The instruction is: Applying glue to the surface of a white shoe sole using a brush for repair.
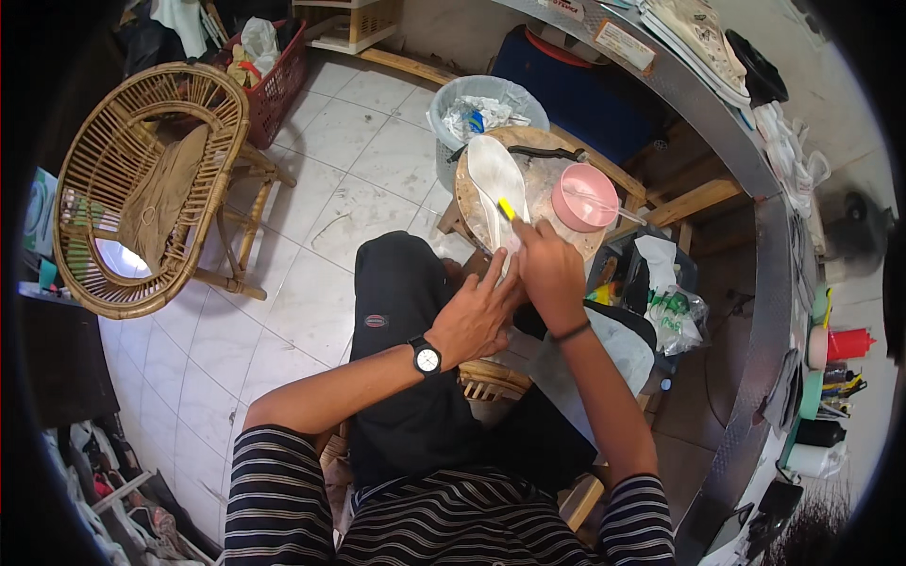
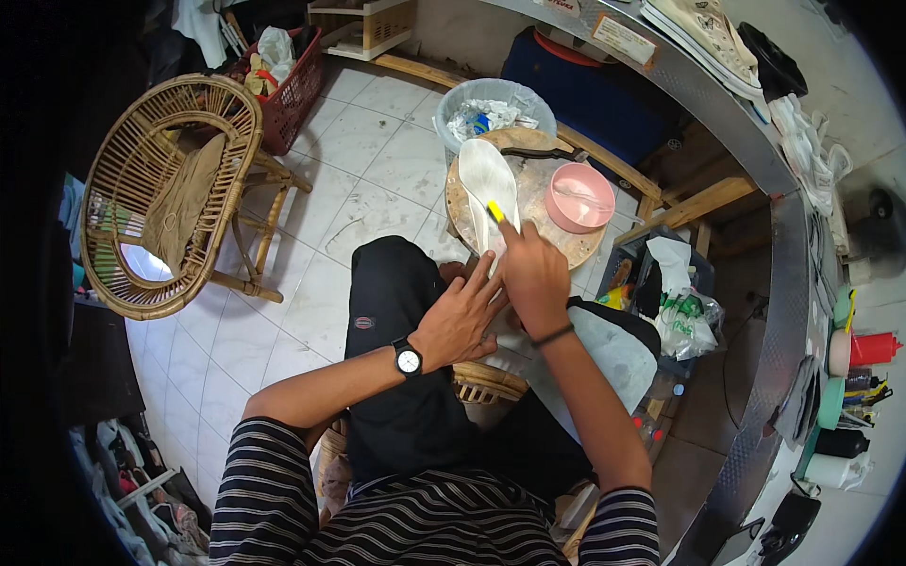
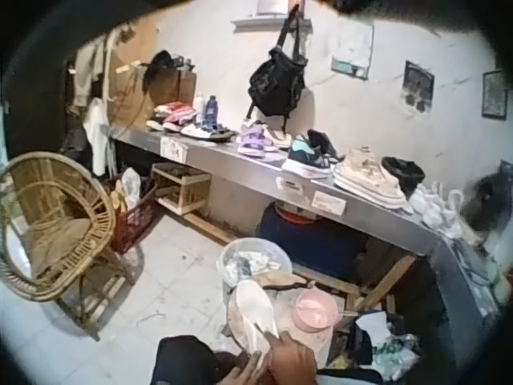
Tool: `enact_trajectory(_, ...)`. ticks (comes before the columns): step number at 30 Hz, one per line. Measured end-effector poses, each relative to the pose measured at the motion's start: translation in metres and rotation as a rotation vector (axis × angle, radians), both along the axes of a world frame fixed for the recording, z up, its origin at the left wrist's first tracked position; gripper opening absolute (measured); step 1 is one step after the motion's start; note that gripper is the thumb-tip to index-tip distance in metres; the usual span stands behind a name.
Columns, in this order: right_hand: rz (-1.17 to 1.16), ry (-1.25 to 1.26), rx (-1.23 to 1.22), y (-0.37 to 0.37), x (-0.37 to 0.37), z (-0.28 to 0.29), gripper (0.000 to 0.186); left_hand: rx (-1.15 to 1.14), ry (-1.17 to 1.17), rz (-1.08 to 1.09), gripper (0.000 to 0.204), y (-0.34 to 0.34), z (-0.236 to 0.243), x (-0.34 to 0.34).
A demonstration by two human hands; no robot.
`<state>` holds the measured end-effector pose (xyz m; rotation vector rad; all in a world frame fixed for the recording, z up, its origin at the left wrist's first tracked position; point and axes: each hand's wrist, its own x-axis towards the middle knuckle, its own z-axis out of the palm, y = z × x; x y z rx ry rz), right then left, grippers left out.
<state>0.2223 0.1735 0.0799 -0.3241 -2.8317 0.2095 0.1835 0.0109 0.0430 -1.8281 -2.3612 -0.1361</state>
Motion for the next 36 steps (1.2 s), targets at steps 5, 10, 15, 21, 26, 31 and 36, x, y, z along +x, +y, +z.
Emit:
enact_trajectory(5,0.004,0.002,-0.040,-0.001,0.009,0.006,0.032,-0.026,0.019,-0.021,0.084,-0.001,0.002,-0.002)
enact_trajectory(10,0.023,-0.002,-0.028,-0.003,0.007,0.013,0.032,0.013,0.020,-0.017,0.082,0.000,0.001,0.001)
enact_trajectory(15,0.024,0.046,-0.026,0.003,0.008,0.000,0.031,0.010,0.044,-0.026,0.080,-0.002,0.002,0.003)
enact_trajectory(21,0.005,0.028,-0.067,0.007,0.018,-0.013,0.032,-0.053,0.003,-0.055,0.090,-0.003,0.002,0.016)
enact_trajectory(26,0.050,0.082,-0.041,0.001,0.019,0.002,0.035,-0.034,0.038,-0.036,0.084,-0.004,0.003,0.017)
enact_trajectory(31,0.033,-0.047,-0.077,-0.001,0.032,0.008,0.033,0.004,0.050,-0.044,0.089,-0.003,0.006,0.018)
enact_trajectory(36,0.104,0.152,-0.071,0.008,0.019,-0.015,0.032,-0.091,0.067,-0.048,0.091,-0.001,0.012,0.020)
